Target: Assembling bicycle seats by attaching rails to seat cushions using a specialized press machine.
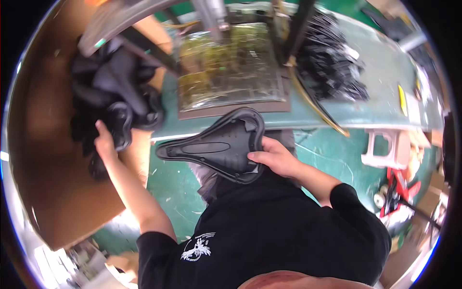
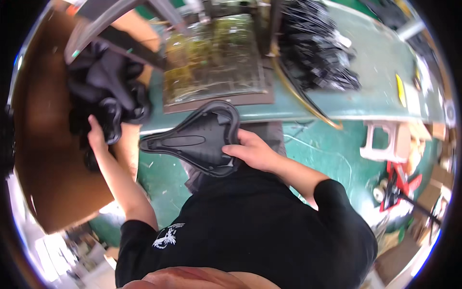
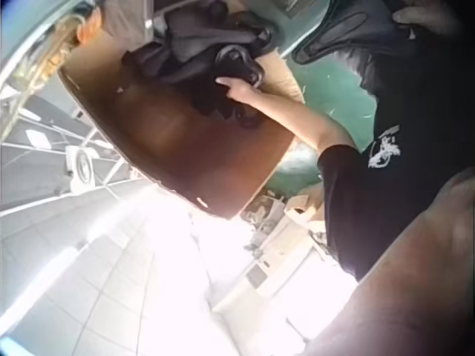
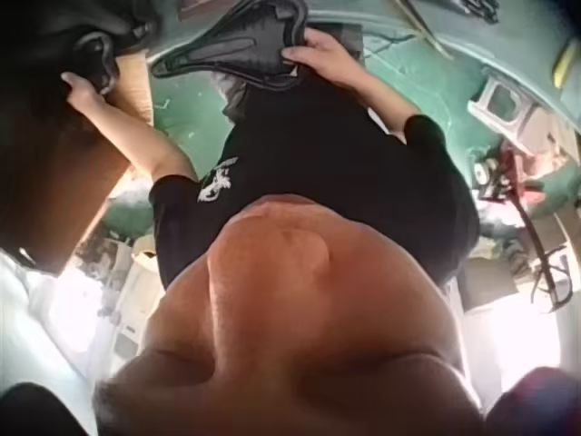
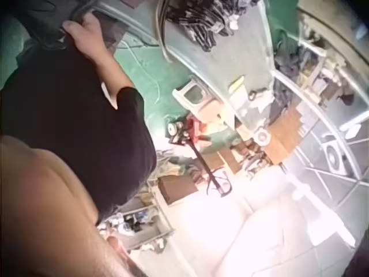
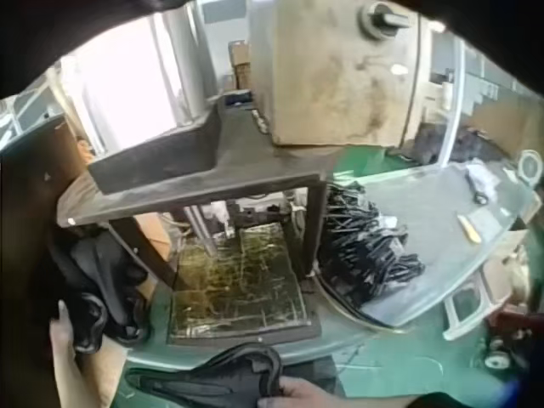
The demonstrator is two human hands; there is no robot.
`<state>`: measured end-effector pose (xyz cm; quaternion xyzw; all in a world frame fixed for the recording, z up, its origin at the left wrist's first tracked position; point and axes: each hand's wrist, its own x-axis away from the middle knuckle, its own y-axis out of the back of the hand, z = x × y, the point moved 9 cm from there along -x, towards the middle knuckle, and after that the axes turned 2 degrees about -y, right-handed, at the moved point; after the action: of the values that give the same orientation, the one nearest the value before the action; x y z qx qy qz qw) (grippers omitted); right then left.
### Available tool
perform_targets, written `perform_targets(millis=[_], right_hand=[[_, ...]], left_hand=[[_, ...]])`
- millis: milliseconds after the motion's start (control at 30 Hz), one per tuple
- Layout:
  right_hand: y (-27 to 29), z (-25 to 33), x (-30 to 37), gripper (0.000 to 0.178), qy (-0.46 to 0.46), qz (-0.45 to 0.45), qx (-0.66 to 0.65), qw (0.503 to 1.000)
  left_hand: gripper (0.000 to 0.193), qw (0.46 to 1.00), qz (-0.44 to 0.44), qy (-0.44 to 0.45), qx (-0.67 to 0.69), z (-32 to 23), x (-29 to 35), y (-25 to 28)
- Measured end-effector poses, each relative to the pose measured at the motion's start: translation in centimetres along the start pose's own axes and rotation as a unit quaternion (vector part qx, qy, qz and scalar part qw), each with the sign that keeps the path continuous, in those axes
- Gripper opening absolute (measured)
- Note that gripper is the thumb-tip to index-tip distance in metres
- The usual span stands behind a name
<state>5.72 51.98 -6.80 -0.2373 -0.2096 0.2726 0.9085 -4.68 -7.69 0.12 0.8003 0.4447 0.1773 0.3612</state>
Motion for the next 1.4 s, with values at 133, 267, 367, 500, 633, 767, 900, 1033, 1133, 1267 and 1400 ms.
perform_targets(millis=[133, 267, 367, 500, 633, 767, 900, 1033, 1133, 1267, 1400], right_hand=[[2.2, 0.8, 1.1, 0.036, 0.034, -0.060, -0.051, 0.996], [1.6, 0.9, 4.9, 0.031, 0.043, -0.126, -0.151, 0.980], [1.6, 0.5, 4.8, 0.031, 0.117, -0.184, -0.221, 0.951], [-0.2, -0.3, 3.1, 0.028, 0.032, -0.124, 0.029, 0.991], [0.0, 4.5, 3.5, 0.020, 0.105, 0.050, 0.399, 0.909], [6.9, 16.5, 7.8, 0.019, 0.169, -0.209, 0.464, 0.844], [13.8, 25.6, 10.4, 0.020, 0.206, -0.411, 0.619, 0.636], [18.2, 30.4, 7.9, 0.025, 0.202, -0.393, 0.763, 0.472], [23.0, 31.5, 4.5, 0.034, 0.145, -0.359, 0.841, 0.376], [28.3, 31.6, 0.9, 0.035, -0.009, -0.324, 0.846, 0.423], [26.0, 33.0, 0.0, 0.035, -0.025, -0.320, 0.840, 0.438]], left_hand=[[0.059, 0.926, -0.168, -0.327, 0.089, -9.8, 16.5, 3.3], [0.051, 0.811, 0.318, -0.412, 0.267, -15.7, 35.9, -4.1], [0.074, 0.674, 0.627, -0.177, 0.347, -12.6, 43.9, -12.3], [0.067, 0.778, 0.538, -0.038, 0.323, -12.3, 44.4, -14.9], [0.066, 0.771, 0.502, 0.001, 0.392, -10.8, 39.1, -15.1], [0.064, 0.772, 0.522, -0.023, 0.362, -9.4, 34.8, -15.4], [0.063, 0.768, 0.541, -0.047, 0.340, -10.1, 33.8, -15.4], [0.063, 0.734, 0.584, -0.034, 0.346, -11.5, 35.1, -16.1], [0.065, 0.711, 0.615, -0.028, 0.340, -12.6, 36.3, -16.2], [0.064, 0.697, 0.611, -0.028, 0.375, -12.6, 36.0, -15.7], [0.064, 0.703, 0.600, -0.043, 0.378, -11.8, 34.4, -15.5]])
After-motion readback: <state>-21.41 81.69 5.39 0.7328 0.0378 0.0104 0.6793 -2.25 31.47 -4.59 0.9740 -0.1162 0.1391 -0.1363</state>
